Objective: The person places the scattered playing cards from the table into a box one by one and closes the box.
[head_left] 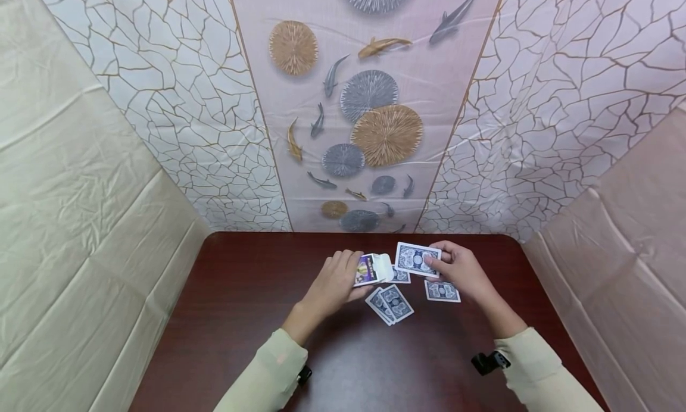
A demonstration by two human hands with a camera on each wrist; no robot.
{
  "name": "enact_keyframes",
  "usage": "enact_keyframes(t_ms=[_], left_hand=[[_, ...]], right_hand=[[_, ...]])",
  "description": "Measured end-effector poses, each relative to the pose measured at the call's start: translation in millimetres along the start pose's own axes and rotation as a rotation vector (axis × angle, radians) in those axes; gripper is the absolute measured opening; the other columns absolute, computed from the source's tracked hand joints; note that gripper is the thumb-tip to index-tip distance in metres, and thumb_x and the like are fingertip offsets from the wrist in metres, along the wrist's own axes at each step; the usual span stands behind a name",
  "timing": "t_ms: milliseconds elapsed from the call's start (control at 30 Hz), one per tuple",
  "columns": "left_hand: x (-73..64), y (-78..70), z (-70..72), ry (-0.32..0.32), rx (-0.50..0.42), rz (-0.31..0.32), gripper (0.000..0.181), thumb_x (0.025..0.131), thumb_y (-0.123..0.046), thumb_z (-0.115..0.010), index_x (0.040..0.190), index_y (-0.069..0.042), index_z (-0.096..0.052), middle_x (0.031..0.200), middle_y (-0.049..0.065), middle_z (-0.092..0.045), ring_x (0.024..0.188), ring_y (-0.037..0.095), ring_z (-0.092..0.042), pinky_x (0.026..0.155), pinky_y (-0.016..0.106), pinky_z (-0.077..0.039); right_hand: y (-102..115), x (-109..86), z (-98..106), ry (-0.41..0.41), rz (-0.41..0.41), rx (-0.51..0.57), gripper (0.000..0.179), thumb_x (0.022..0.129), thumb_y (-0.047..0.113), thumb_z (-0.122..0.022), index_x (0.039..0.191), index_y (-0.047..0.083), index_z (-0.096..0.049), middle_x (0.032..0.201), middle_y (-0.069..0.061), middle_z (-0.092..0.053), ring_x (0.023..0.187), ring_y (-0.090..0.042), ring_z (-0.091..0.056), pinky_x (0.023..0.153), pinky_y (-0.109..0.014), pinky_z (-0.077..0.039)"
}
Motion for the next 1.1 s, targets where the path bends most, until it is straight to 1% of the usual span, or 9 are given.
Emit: enact_keyframes(t_ms=[67, 200, 300, 500, 567, 700, 767, 1000, 1100], left_hand=[[0.3, -0.3, -0.2, 0.007, -0.003, 0.004, 0.075, 0.089, -0.057, -0.073, 0.135, 0.0, -0.054, 0.114, 0.01, -0.063, 0.095, 0.023, -0.057, 0.077, 0.035, -0.048], [0.8, -1.1, 0.1, 0.013, -0.007, 0.011, 0.074, 0.09, -0.056, -0.072, 0.134, -0.001, -0.054, 0.113, 0.01, -0.062, 0.095, 0.023, -0.056, 0.076, 0.035, -0.048], [1.1, -1.8, 0.4, 0.007, -0.007, 0.01, 0.073, 0.089, -0.056, -0.073, 0.134, 0.0, -0.054, 0.112, 0.01, -0.062, 0.094, 0.023, -0.056, 0.076, 0.035, -0.048], [1.8, -2.6, -1.8, 0.021, -0.004, 0.007, 0.073, 0.09, -0.057, -0.071, 0.134, -0.001, -0.054, 0.111, 0.01, -0.062, 0.094, 0.023, -0.055, 0.076, 0.035, -0.048], [1.9, -2.9, -1.9, 0.026, -0.005, 0.007, 0.072, 0.091, -0.057, -0.07, 0.134, -0.001, -0.054, 0.111, 0.009, -0.062, 0.093, 0.022, -0.055, 0.076, 0.035, -0.048], [1.7, -3.6, -2.3, 0.046, -0.002, 0.008, 0.072, 0.093, -0.058, -0.068, 0.135, -0.001, -0.053, 0.113, 0.009, -0.062, 0.094, 0.022, -0.055, 0.076, 0.035, -0.048], [1.7, -4.2, -2.3, 0.045, -0.001, 0.007, 0.073, 0.092, -0.058, -0.069, 0.135, -0.001, -0.053, 0.113, 0.01, -0.062, 0.094, 0.022, -0.055, 0.076, 0.035, -0.047], [2.1, -5.1, 1.2, -0.005, 0.008, -0.004, 0.073, 0.09, -0.056, -0.073, 0.133, 0.0, -0.055, 0.111, 0.009, -0.062, 0.092, 0.022, -0.055, 0.074, 0.035, -0.047], [2.6, -5.1, 2.4, -0.015, 0.004, -0.005, 0.073, 0.089, -0.055, -0.074, 0.133, 0.0, -0.055, 0.111, 0.01, -0.063, 0.091, 0.023, -0.056, 0.073, 0.035, -0.047]], right_hand=[[3.5, -0.2, -3.1, 0.006, 0.008, -0.012, 0.038, 0.099, 0.018, -0.069, 0.128, -0.004, -0.056, 0.096, -0.013, -0.075, 0.072, -0.017, -0.074, 0.063, -0.034, -0.062], [9.1, 0.7, -10.4, 0.028, 0.035, 0.013, 0.036, 0.098, 0.015, -0.07, 0.125, -0.006, -0.057, 0.095, -0.013, -0.075, 0.076, -0.016, -0.074, 0.067, -0.035, -0.062], [12.4, 1.7, -15.6, 0.04, 0.055, 0.037, 0.035, 0.098, 0.012, -0.069, 0.124, -0.008, -0.056, 0.096, -0.015, -0.074, 0.078, -0.014, -0.074, 0.07, -0.036, -0.062], [16.4, 3.5, -27.0, 0.055, 0.062, 0.062, 0.032, 0.099, 0.006, -0.067, 0.123, -0.01, -0.055, 0.097, -0.021, -0.072, 0.078, -0.012, -0.073, 0.071, -0.037, -0.063], [18.0, 3.8, -29.6, 0.049, 0.066, 0.062, 0.031, 0.098, 0.005, -0.067, 0.122, -0.01, -0.055, 0.097, -0.022, -0.071, 0.078, -0.014, -0.073, 0.07, -0.037, -0.063], [19.9, 4.3, -31.3, 0.034, 0.074, 0.036, 0.031, 0.098, 0.006, -0.067, 0.122, -0.009, -0.056, 0.095, -0.021, -0.071, 0.077, -0.018, -0.073, 0.069, -0.036, -0.062], [21.0, 3.8, -31.2, 0.023, 0.072, 0.01, 0.031, 0.098, 0.008, -0.068, 0.122, -0.007, -0.056, 0.095, -0.02, -0.071, 0.077, -0.018, -0.073, 0.067, -0.034, -0.062], [27.2, -0.7, -32.9, -0.009, 0.092, -0.11, 0.03, 0.097, 0.014, -0.071, 0.121, -0.002, -0.06, 0.092, -0.016, -0.073, 0.074, -0.017, -0.073, 0.063, -0.029, -0.061], [27.4, -1.4, -34.9, -0.005, 0.092, -0.119, 0.029, 0.097, 0.014, -0.071, 0.119, -0.001, -0.061, 0.091, -0.015, -0.073, 0.073, -0.016, -0.074, 0.063, -0.029, -0.061]])
Point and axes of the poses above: each hand's wrist, its own x-axis towards the middle knuckle, its own z-axis out of the back of the hand, y = z × x, the point moved 7 cm from there along x, towards the middle knuckle
